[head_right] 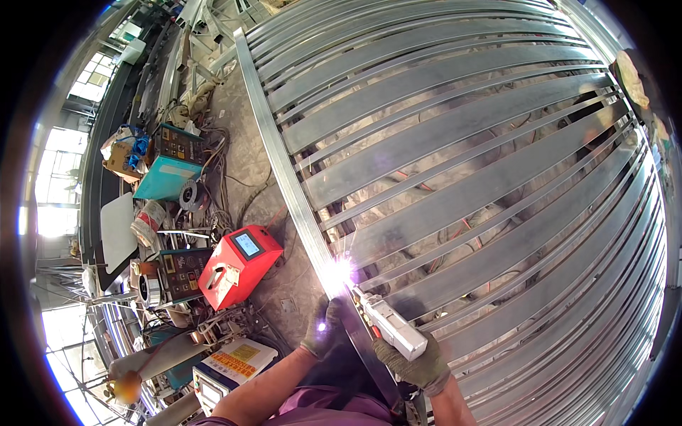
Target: The person welds a metal frame using a handheld welding torch. They move the torch along the seams of the frame, creating bright sparks and fusing the metal pieces together.
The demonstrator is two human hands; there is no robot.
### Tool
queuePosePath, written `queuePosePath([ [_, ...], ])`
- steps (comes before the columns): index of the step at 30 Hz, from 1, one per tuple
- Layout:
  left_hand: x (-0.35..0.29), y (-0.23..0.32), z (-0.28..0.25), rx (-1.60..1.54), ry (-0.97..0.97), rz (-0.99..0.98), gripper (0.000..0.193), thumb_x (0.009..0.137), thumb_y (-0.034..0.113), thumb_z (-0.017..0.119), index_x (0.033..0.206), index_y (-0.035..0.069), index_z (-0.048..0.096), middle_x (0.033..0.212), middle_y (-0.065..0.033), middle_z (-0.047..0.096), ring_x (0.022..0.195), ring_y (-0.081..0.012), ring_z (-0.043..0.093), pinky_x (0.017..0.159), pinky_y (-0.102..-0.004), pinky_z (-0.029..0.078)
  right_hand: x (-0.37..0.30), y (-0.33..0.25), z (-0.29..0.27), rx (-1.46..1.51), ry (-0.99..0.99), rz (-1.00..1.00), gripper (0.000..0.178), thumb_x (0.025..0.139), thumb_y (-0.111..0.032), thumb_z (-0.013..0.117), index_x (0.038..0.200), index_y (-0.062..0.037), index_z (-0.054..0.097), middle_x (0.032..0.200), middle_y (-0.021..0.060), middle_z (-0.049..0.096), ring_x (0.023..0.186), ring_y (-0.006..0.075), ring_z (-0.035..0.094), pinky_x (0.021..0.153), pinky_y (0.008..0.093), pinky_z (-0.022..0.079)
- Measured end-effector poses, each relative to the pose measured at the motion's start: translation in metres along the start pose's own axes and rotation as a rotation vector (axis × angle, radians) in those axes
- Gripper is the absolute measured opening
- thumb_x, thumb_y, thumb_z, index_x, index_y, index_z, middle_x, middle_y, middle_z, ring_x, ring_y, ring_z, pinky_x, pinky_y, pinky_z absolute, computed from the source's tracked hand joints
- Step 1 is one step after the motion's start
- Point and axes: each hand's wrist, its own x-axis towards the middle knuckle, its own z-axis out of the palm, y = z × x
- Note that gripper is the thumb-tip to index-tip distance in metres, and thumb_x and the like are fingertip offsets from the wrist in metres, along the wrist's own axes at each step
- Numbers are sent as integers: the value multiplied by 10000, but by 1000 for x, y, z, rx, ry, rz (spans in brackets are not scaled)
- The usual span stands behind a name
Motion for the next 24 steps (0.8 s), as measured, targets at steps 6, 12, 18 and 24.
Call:
queuePosePath([
  [6, 1, 8, 3, 71, 13, 34, 493, 1122, 423, 536, 1414, 28, 579, 1188, -74, 683, 1084, -170, 599, 997, -347, 486, -2, 2, 0, 26, 24, 11, 402, 888, -104, 862, 1255, -11, 727, 1098, 69, 788, 977, 139, 754, 827, 305, 615],
  [12, 0, 12, 5, 73, 22, 46, 471, 1122, 418, 536, 1408, 47, 589, 1158, -75, 691, 1062, -167, 610, 988, -348, 491, -4, 3, 0, 19, 24, 5, 392, 893, -103, 858, 1252, -10, 728, 1086, 61, 787, 954, 133, 753, 810, 293, 614],
  [18, 0, 13, 7, 10, 10, 39, 475, 1124, 407, 540, 1424, 40, 571, 1157, -65, 680, 1050, -156, 593, 975, -330, 489, -7, 2, 2, -60, 32, 4, 374, 892, -130, 868, 1227, -21, 743, 1046, 61, 793, 926, 132, 757, 786, 290, 612],
  [24, -3, 37, 11, 169, 25, 37, 471, 1124, 398, 542, 1428, 39, 566, 1158, -72, 689, 1048, -164, 597, 972, -337, 491, -12, -13, 7, 12, 60, 116, 369, 891, -123, 865, 1220, -14, 740, 1062, 73, 797, 948, 130, 756, 805, 284, 600],
])
